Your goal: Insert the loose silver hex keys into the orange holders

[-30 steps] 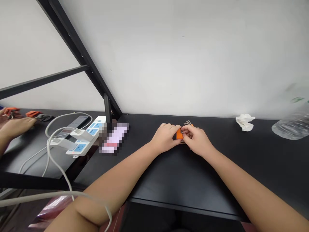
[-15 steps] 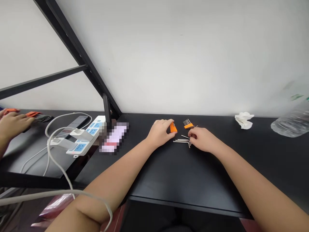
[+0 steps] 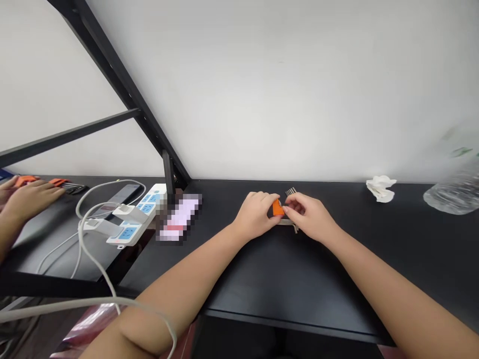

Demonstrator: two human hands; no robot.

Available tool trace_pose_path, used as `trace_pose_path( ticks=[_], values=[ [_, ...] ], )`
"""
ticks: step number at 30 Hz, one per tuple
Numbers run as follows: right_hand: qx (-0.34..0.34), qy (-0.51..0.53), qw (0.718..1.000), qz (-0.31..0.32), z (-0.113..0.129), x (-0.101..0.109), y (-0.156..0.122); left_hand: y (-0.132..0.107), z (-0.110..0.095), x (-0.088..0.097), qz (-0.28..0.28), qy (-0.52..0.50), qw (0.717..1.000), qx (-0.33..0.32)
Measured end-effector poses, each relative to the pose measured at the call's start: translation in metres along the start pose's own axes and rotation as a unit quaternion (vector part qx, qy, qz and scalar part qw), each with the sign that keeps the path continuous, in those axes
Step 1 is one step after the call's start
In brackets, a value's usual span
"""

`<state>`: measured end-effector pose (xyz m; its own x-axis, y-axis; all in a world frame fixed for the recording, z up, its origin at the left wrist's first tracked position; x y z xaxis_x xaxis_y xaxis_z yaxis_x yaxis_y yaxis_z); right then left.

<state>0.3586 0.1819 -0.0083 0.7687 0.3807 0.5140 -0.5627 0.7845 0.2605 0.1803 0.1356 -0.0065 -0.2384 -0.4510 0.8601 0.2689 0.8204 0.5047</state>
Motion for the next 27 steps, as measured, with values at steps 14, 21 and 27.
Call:
trace_pose_path(
  ticks=[14,21,27],
  values=[
    [0.063,-0.022,0.997,-0.033,0.004,-0.012,0.002,0.002,-0.009,0.000,0.026,0.009,1.000,-0.001],
    [-0.032,0.120,0.992,-0.036,-0.016,-0.009,0.007,0.002,0.001,-0.006,0.034,-0.030,0.999,0.026],
    [-0.099,0.351,0.931,-0.034,-0.016,-0.010,0.008,0.002,0.006,-0.008,0.038,-0.076,0.994,0.065]
  ],
)
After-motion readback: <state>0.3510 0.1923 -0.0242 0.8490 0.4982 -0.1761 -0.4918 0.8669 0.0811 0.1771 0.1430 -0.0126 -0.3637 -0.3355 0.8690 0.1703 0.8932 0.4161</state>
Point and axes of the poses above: each hand's wrist, its own y-axis towards the middle knuckle, its own x-axis out of the back of the hand, z = x × y, the point moved 3 cm from there along y, towards the middle knuckle, and after that the axes turned 9 degrees about y, right-handed, at the moved point
